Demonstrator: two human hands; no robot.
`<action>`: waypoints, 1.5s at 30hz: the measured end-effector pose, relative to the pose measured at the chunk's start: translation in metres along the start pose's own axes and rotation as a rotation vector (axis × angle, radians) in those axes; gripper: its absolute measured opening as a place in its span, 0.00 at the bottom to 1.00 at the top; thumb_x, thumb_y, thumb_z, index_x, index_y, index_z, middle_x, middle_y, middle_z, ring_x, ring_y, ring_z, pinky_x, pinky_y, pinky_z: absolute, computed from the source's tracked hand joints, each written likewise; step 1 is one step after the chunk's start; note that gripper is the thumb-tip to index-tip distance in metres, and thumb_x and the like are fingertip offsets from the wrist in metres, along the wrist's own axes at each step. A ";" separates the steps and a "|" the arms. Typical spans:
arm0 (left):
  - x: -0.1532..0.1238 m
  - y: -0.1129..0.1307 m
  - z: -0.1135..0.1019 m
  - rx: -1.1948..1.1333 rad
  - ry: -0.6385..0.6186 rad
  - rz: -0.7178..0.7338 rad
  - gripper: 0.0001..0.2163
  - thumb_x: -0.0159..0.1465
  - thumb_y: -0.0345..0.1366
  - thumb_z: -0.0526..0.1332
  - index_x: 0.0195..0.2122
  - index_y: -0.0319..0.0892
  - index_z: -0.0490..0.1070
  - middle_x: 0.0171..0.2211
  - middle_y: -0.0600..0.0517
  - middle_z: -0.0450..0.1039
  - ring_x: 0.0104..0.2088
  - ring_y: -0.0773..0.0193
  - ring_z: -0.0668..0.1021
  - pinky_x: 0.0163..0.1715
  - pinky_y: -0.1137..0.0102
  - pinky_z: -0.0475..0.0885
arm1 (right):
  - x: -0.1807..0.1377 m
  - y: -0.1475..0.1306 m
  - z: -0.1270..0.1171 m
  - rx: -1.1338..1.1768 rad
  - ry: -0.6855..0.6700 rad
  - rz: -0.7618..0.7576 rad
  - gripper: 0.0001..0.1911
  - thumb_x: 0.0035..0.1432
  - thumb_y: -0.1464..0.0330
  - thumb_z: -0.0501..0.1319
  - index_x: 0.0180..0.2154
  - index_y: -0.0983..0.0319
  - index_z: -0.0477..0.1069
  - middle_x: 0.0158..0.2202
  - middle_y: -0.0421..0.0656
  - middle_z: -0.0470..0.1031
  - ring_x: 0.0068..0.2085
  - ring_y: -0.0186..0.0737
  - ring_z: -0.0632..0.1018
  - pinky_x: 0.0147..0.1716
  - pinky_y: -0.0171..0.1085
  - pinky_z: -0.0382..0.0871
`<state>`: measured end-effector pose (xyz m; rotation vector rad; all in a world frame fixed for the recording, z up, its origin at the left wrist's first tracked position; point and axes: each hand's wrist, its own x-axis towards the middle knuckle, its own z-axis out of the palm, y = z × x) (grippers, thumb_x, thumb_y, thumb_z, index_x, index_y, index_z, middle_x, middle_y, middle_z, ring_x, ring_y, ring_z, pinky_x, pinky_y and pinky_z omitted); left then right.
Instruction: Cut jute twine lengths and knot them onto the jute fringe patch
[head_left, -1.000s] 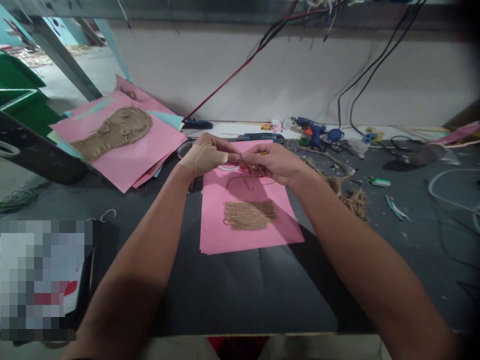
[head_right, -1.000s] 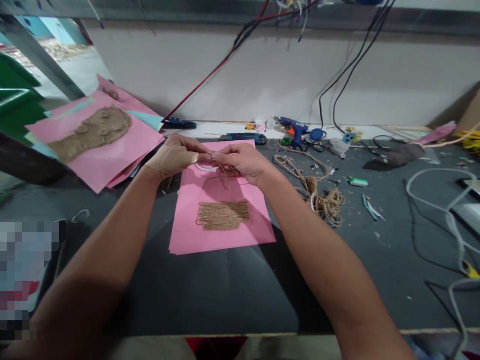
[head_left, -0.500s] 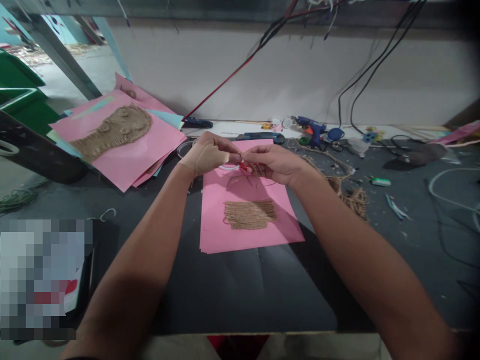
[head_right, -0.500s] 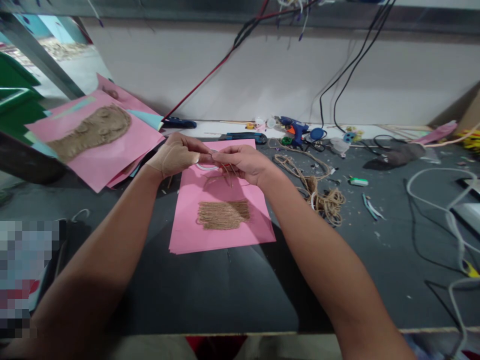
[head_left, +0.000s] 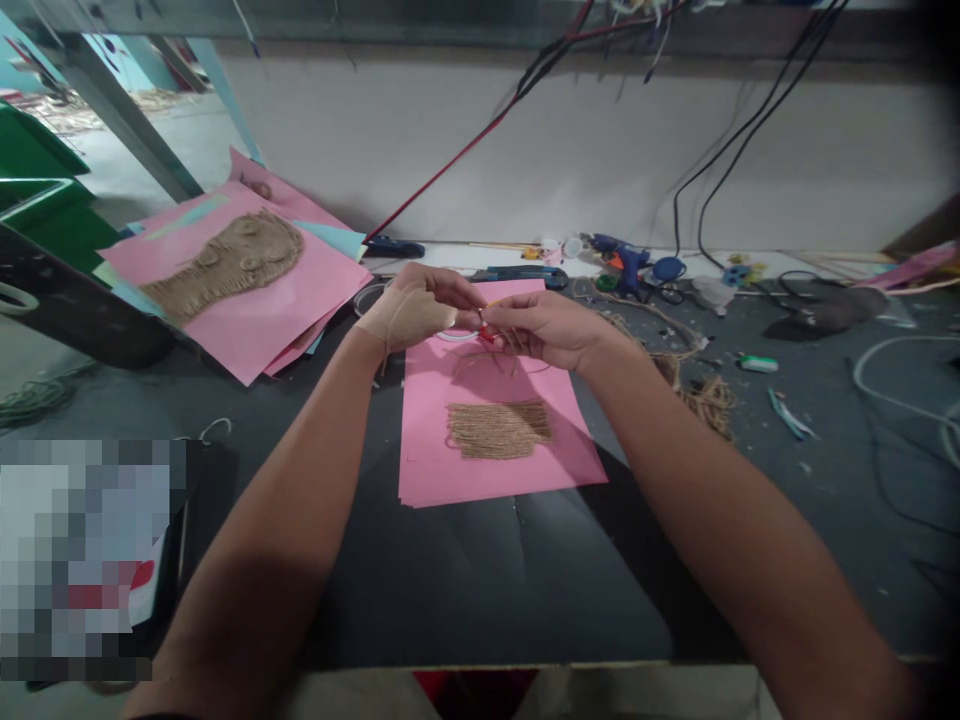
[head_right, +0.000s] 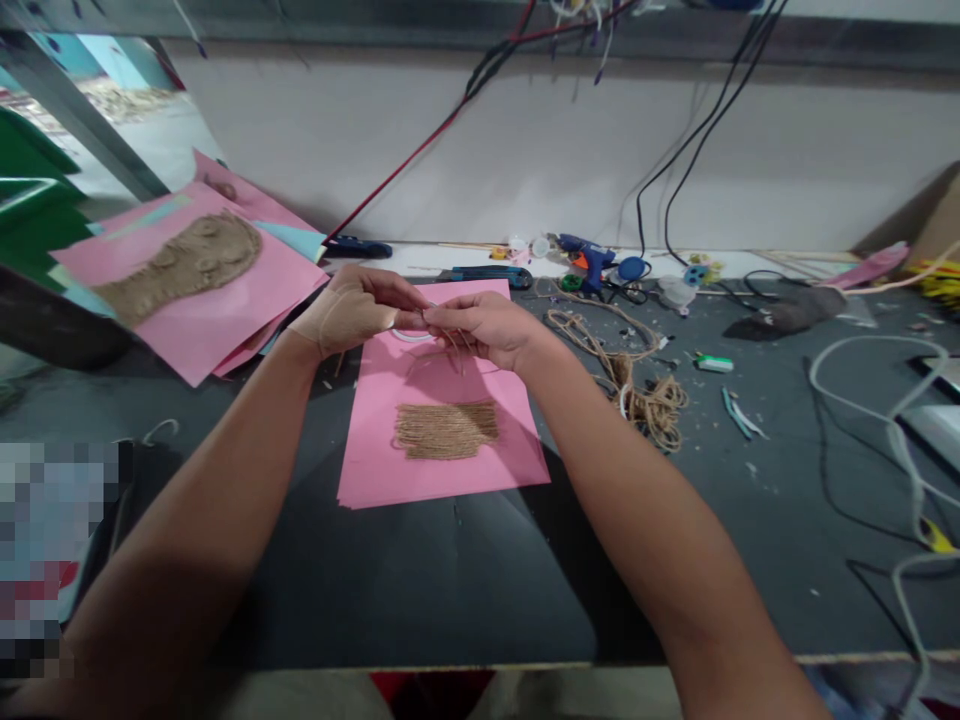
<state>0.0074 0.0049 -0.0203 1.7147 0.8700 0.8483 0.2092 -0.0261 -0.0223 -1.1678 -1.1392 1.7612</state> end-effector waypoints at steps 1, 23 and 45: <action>0.000 0.000 0.000 0.006 -0.001 -0.006 0.11 0.50 0.33 0.73 0.35 0.37 0.81 0.35 0.44 0.82 0.38 0.58 0.83 0.45 0.61 0.79 | 0.000 0.000 0.000 -0.003 -0.001 0.000 0.06 0.56 0.72 0.72 0.30 0.65 0.77 0.27 0.44 0.79 0.29 0.32 0.78 0.37 0.33 0.79; -0.003 -0.001 -0.009 0.065 0.028 0.007 0.13 0.51 0.37 0.75 0.34 0.35 0.81 0.33 0.44 0.82 0.35 0.59 0.81 0.42 0.63 0.77 | -0.004 -0.003 -0.003 -0.096 -0.104 -0.082 0.12 0.50 0.67 0.76 0.33 0.62 0.75 0.29 0.41 0.78 0.28 0.32 0.76 0.31 0.33 0.76; -0.005 -0.008 -0.025 0.070 0.089 0.009 0.10 0.50 0.37 0.75 0.32 0.38 0.82 0.31 0.47 0.81 0.32 0.63 0.79 0.33 0.68 0.73 | -0.011 -0.016 -0.026 -0.523 0.057 -0.220 0.09 0.52 0.61 0.74 0.32 0.58 0.80 0.32 0.44 0.81 0.30 0.37 0.76 0.28 0.38 0.71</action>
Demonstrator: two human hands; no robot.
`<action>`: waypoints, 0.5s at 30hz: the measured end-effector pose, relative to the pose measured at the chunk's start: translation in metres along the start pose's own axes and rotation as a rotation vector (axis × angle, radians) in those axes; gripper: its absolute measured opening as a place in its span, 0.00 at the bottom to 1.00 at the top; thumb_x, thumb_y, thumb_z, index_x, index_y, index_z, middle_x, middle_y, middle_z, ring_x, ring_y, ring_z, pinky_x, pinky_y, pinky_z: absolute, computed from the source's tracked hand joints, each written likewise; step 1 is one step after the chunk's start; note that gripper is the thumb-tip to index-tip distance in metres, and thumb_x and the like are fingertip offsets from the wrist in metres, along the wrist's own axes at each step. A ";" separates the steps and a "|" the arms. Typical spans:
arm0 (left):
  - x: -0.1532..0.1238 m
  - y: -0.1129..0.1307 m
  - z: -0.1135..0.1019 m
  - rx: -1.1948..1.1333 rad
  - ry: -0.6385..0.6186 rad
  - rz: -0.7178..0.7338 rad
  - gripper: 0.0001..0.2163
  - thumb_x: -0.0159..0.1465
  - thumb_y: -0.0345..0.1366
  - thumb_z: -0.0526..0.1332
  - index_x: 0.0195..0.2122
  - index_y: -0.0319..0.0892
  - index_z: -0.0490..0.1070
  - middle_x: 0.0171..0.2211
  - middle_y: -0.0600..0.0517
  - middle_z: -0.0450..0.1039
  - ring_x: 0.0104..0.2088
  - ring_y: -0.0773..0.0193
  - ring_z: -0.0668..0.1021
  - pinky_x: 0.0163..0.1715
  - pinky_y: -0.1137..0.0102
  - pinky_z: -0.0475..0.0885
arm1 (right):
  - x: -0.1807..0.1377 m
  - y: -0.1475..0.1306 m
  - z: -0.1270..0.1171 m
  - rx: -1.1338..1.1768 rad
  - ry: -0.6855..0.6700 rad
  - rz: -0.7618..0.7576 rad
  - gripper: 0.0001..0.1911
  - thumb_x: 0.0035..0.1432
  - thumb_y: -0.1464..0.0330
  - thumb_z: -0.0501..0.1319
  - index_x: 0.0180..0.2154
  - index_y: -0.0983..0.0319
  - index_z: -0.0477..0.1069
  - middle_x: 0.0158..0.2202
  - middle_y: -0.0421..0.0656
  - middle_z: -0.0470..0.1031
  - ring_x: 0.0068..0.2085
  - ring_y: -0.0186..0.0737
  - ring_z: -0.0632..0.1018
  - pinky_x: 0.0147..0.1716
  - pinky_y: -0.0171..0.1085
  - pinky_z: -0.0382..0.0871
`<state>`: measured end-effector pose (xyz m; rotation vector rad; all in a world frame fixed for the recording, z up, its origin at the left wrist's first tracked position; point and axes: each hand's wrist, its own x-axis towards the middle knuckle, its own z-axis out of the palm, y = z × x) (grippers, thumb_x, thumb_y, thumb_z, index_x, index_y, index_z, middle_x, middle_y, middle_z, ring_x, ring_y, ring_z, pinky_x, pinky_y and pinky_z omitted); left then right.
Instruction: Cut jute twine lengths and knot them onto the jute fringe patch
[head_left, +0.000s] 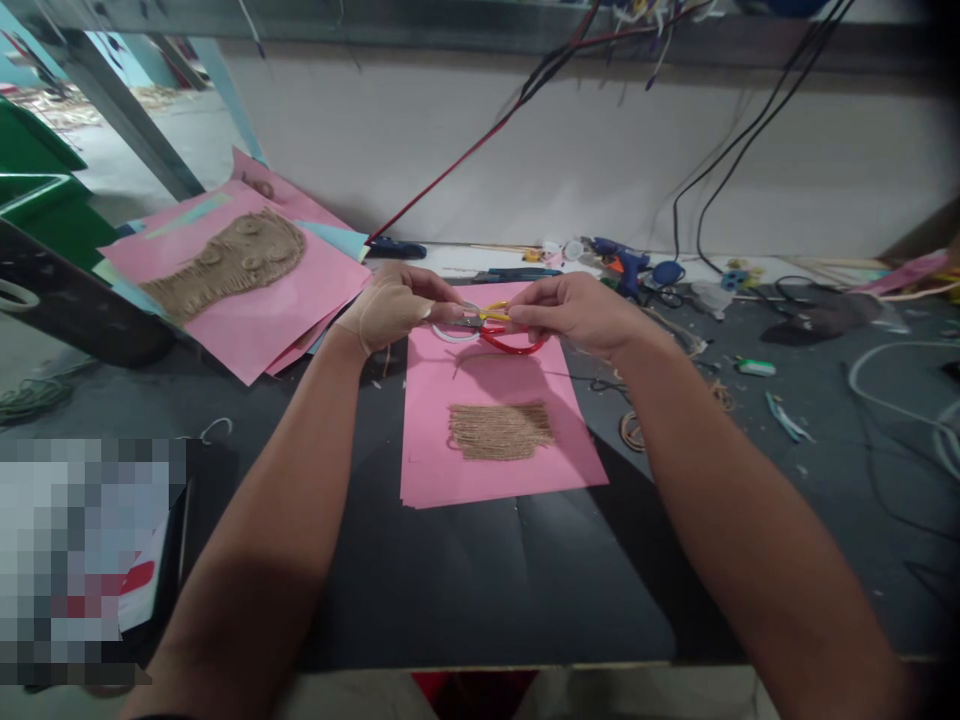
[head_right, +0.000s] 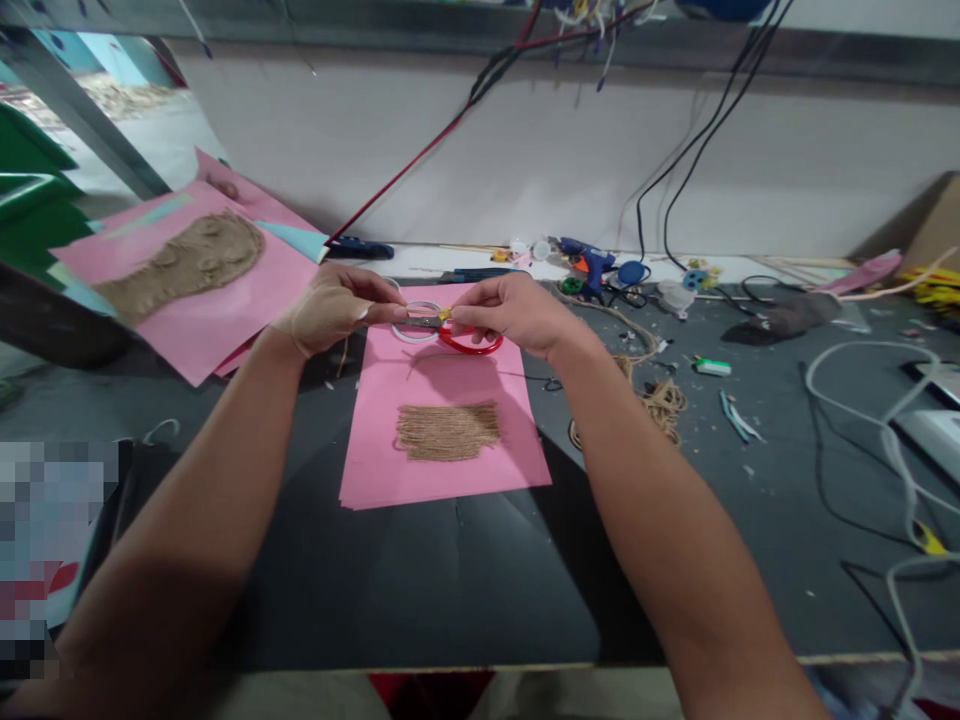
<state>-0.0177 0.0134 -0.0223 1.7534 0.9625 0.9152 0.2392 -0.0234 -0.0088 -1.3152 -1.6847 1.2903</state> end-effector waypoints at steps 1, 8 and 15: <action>0.000 -0.001 -0.001 -0.001 0.004 -0.003 0.10 0.50 0.37 0.75 0.31 0.39 0.82 0.32 0.47 0.81 0.32 0.63 0.79 0.33 0.68 0.73 | 0.000 0.001 -0.003 -0.012 0.004 0.001 0.09 0.52 0.61 0.74 0.32 0.58 0.80 0.31 0.44 0.81 0.29 0.37 0.76 0.28 0.38 0.71; 0.000 -0.004 -0.005 0.018 0.053 -0.022 0.09 0.49 0.35 0.75 0.31 0.40 0.82 0.30 0.48 0.80 0.31 0.65 0.78 0.32 0.69 0.72 | -0.003 0.001 -0.022 -0.127 0.006 0.019 0.11 0.52 0.58 0.73 0.33 0.58 0.81 0.30 0.44 0.80 0.28 0.37 0.75 0.26 0.38 0.69; -0.001 -0.004 -0.008 -0.001 0.067 -0.017 0.09 0.49 0.35 0.75 0.30 0.39 0.81 0.30 0.48 0.79 0.31 0.65 0.78 0.34 0.68 0.72 | -0.008 0.000 -0.035 -0.262 -0.014 0.043 0.13 0.53 0.55 0.72 0.34 0.57 0.82 0.33 0.45 0.82 0.33 0.41 0.79 0.32 0.42 0.74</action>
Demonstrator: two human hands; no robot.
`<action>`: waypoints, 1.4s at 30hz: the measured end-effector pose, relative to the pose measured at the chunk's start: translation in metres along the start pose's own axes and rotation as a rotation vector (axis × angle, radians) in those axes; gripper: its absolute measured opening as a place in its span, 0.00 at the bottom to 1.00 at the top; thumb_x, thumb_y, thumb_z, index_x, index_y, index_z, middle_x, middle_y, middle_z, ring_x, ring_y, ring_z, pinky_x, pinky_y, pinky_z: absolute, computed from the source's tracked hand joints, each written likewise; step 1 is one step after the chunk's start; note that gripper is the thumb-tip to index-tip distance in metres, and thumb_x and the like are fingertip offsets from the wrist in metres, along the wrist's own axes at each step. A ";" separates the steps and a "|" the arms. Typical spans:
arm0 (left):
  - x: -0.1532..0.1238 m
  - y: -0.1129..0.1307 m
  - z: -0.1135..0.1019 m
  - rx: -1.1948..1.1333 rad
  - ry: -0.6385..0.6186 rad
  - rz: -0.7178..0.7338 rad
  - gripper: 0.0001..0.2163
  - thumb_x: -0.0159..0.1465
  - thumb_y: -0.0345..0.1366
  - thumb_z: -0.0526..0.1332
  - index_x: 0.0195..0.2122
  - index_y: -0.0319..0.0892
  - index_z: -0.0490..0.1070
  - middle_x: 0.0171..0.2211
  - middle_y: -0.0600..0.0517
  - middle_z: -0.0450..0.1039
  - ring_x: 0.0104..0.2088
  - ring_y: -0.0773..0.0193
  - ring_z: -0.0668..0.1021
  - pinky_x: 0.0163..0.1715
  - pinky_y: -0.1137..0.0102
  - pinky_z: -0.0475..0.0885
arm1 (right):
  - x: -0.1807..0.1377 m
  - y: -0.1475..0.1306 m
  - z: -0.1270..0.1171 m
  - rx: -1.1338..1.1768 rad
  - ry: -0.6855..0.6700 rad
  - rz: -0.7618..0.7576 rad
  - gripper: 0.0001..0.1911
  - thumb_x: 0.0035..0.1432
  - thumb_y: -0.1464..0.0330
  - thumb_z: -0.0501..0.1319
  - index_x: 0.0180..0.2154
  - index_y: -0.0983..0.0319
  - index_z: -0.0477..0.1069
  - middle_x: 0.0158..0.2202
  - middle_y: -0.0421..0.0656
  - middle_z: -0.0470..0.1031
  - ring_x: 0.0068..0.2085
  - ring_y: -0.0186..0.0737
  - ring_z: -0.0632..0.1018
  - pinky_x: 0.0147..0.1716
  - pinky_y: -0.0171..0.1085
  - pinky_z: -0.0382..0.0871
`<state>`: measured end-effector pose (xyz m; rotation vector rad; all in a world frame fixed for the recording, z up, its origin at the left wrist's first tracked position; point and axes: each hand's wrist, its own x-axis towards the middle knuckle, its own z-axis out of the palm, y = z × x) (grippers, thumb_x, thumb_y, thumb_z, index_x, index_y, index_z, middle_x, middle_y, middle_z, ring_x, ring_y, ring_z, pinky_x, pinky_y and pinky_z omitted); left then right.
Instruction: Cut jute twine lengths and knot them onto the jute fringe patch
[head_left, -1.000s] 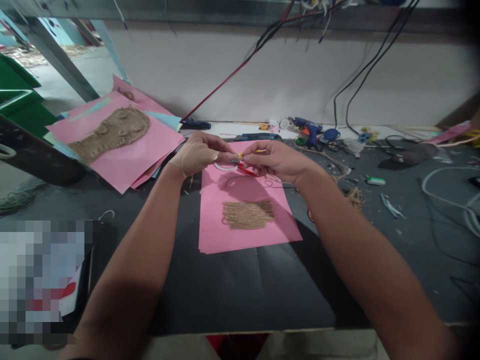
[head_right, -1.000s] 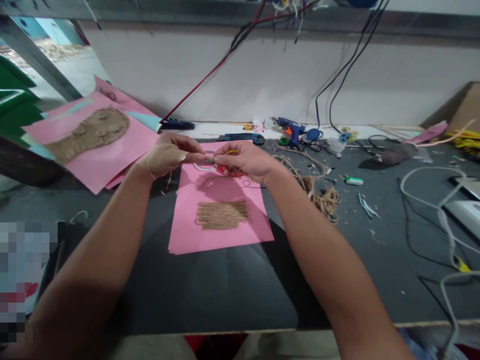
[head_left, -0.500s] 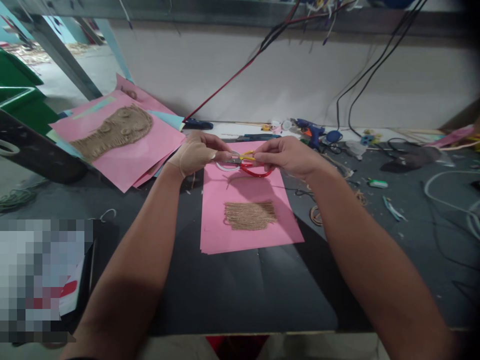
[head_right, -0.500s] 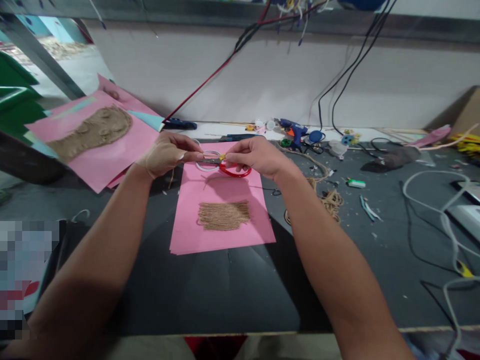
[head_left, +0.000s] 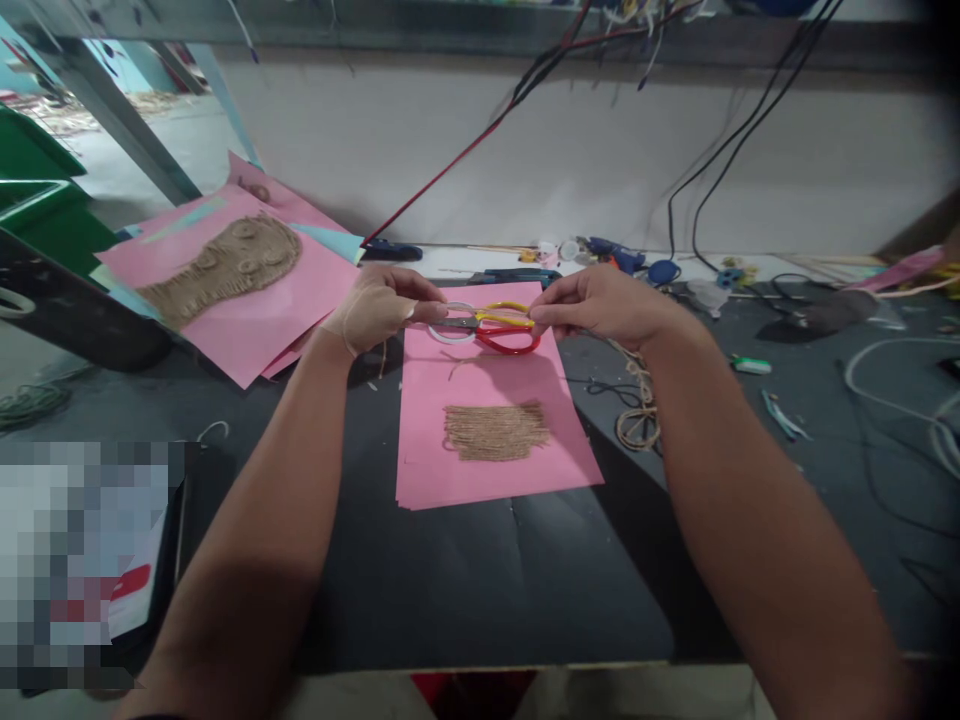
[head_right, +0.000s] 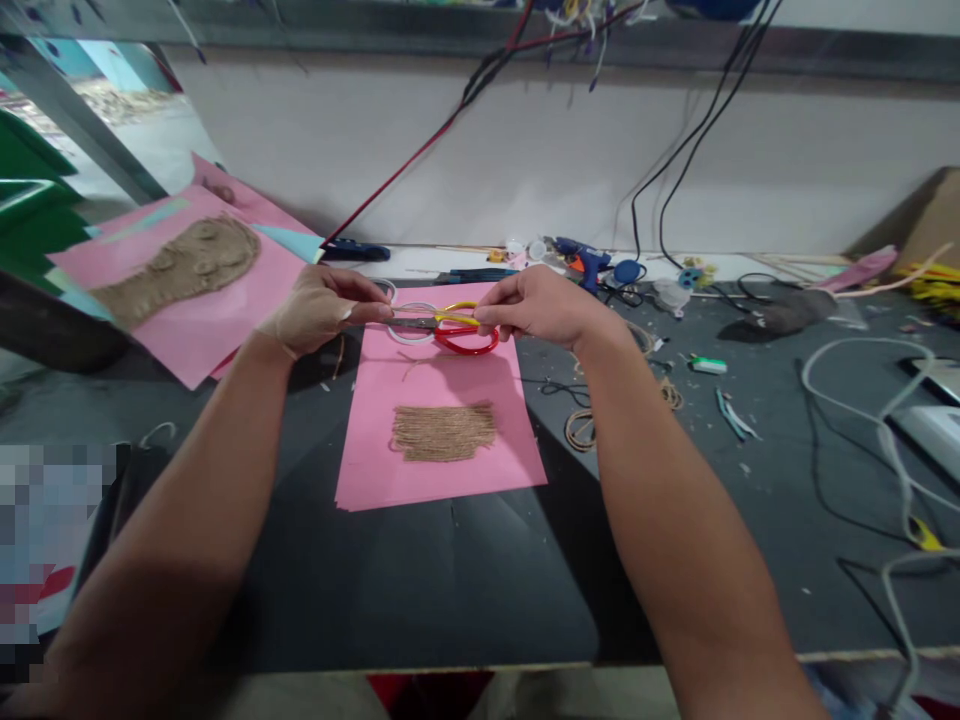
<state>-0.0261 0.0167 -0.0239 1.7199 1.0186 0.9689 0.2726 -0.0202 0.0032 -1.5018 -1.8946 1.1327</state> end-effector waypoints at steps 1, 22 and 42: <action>0.000 -0.001 -0.001 -0.004 0.010 0.011 0.09 0.49 0.35 0.75 0.31 0.38 0.81 0.30 0.48 0.79 0.31 0.64 0.78 0.34 0.68 0.72 | -0.001 0.000 -0.002 -0.010 -0.001 0.000 0.13 0.53 0.55 0.71 0.35 0.57 0.82 0.33 0.45 0.82 0.33 0.42 0.79 0.33 0.43 0.74; -0.002 0.004 -0.006 -0.005 -0.029 -0.021 0.09 0.49 0.36 0.75 0.30 0.40 0.80 0.29 0.50 0.78 0.31 0.66 0.77 0.34 0.70 0.71 | -0.001 -0.002 0.001 -0.109 -0.127 -0.021 0.21 0.55 0.45 0.66 0.31 0.56 0.77 0.25 0.41 0.75 0.27 0.37 0.73 0.28 0.40 0.65; -0.008 0.052 0.038 0.318 -0.369 0.070 0.10 0.57 0.38 0.68 0.39 0.46 0.85 0.36 0.50 0.82 0.33 0.63 0.78 0.33 0.70 0.70 | -0.011 -0.030 0.017 -0.143 -0.255 -0.091 0.10 0.57 0.59 0.68 0.29 0.57 0.76 0.25 0.41 0.77 0.28 0.38 0.76 0.29 0.39 0.68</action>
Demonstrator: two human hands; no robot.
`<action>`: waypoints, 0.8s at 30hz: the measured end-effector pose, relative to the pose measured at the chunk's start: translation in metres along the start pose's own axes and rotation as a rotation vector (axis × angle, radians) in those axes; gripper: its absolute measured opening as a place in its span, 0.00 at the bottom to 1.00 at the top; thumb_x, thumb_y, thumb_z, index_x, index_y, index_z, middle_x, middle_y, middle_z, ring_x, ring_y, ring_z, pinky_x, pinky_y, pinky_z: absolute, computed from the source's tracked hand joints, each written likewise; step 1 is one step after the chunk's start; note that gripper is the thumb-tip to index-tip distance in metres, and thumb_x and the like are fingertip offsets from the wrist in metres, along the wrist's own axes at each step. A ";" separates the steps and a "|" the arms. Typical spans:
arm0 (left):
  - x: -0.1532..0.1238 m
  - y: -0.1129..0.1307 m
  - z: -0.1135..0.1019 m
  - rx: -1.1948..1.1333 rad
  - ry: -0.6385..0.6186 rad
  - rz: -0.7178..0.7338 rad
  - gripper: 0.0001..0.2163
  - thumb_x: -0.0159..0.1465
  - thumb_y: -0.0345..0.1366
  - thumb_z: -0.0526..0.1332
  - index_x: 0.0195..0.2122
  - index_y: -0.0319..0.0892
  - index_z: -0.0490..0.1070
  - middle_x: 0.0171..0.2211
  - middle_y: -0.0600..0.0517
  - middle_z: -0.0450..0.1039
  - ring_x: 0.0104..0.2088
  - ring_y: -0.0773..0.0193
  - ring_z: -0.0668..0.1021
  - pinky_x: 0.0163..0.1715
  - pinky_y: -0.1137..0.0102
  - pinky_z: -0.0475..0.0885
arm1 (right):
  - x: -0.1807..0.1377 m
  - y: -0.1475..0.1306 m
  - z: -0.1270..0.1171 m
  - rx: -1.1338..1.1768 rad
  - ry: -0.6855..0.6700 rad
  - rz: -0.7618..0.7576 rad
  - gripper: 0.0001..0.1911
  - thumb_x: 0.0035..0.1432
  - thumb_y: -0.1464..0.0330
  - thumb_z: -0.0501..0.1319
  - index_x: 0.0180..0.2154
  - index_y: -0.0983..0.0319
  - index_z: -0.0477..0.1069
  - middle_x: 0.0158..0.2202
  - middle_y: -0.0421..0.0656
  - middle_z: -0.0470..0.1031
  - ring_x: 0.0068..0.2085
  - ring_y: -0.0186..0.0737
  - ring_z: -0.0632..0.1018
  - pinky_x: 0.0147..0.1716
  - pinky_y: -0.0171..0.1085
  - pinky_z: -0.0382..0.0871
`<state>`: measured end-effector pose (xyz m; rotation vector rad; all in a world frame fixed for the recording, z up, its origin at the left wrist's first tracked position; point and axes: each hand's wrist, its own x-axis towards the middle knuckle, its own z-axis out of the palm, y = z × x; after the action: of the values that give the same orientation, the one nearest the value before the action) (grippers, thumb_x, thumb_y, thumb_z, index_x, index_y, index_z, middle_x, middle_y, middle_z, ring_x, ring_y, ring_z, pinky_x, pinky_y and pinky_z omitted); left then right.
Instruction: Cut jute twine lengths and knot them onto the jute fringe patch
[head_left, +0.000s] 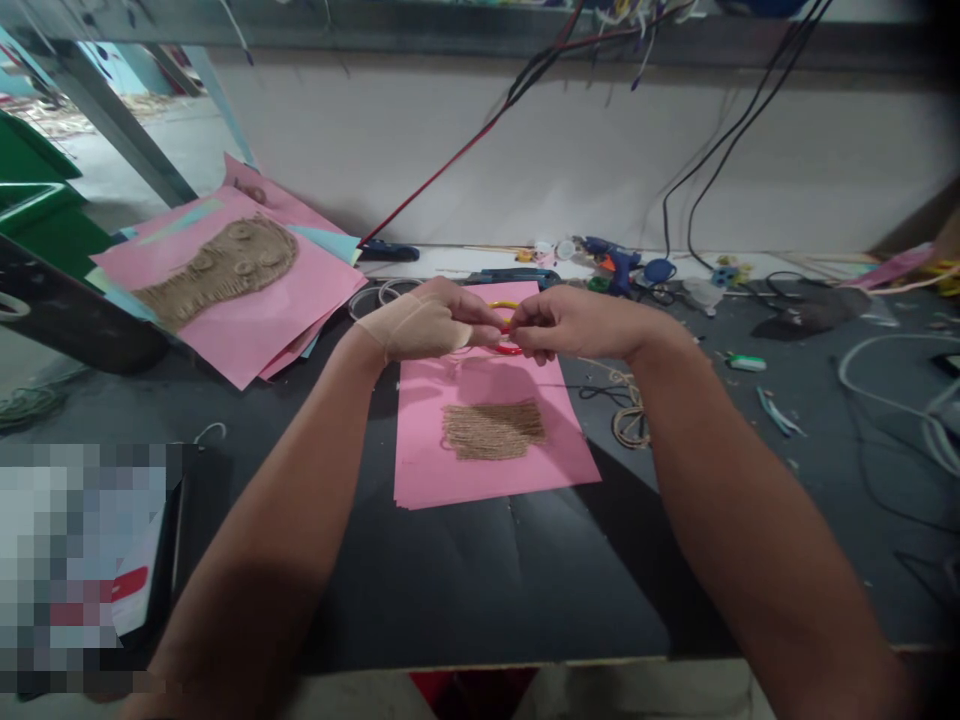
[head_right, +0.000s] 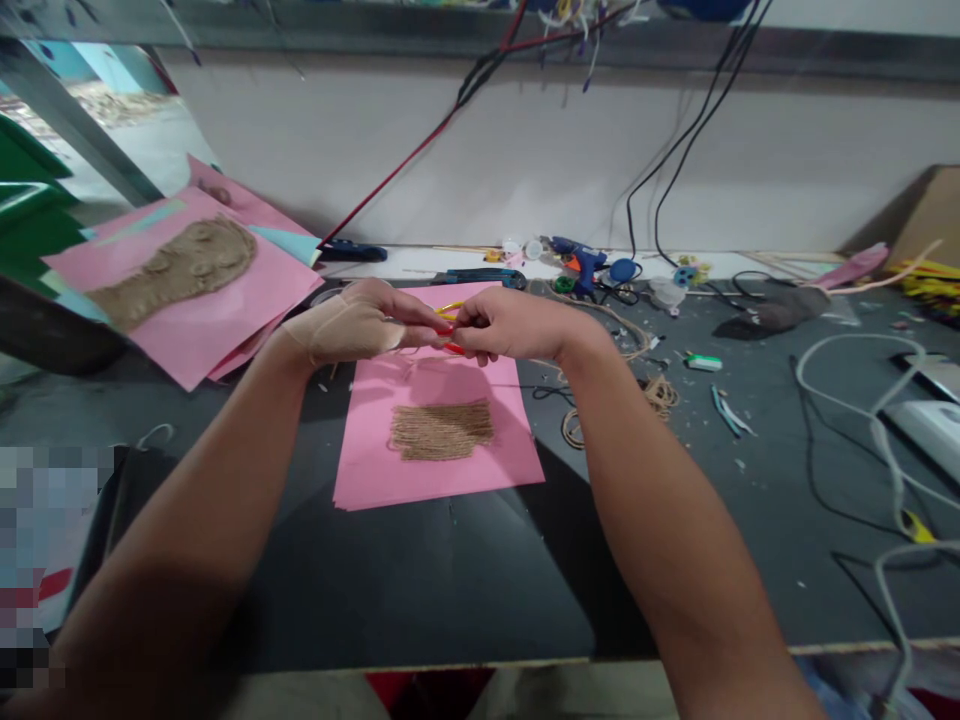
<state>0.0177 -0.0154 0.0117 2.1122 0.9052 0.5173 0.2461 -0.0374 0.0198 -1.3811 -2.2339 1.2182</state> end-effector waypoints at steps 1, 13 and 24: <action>0.002 -0.001 0.003 0.022 -0.035 -0.007 0.08 0.58 0.39 0.67 0.36 0.45 0.85 0.33 0.50 0.81 0.30 0.64 0.76 0.30 0.70 0.69 | 0.000 0.000 0.000 -0.008 -0.005 -0.001 0.10 0.57 0.59 0.68 0.29 0.57 0.76 0.25 0.41 0.77 0.28 0.38 0.76 0.29 0.38 0.69; 0.006 -0.016 0.003 0.090 -0.047 -0.033 0.09 0.57 0.41 0.66 0.25 0.43 0.81 0.24 0.51 0.76 0.24 0.65 0.71 0.26 0.69 0.63 | 0.001 0.005 0.002 0.166 0.088 -0.018 0.10 0.50 0.63 0.74 0.34 0.57 0.79 0.32 0.43 0.81 0.35 0.42 0.80 0.34 0.40 0.75; 0.005 -0.023 -0.002 0.196 0.021 -0.108 0.11 0.58 0.44 0.65 0.26 0.44 0.81 0.23 0.51 0.72 0.23 0.66 0.66 0.24 0.68 0.59 | -0.002 0.006 -0.002 0.308 0.112 -0.048 0.09 0.51 0.74 0.72 0.37 0.58 0.81 0.36 0.44 0.83 0.40 0.46 0.84 0.42 0.43 0.81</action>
<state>0.0100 0.0002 -0.0040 2.2207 1.1144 0.4093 0.2520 -0.0368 0.0169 -1.2352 -1.8973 1.3637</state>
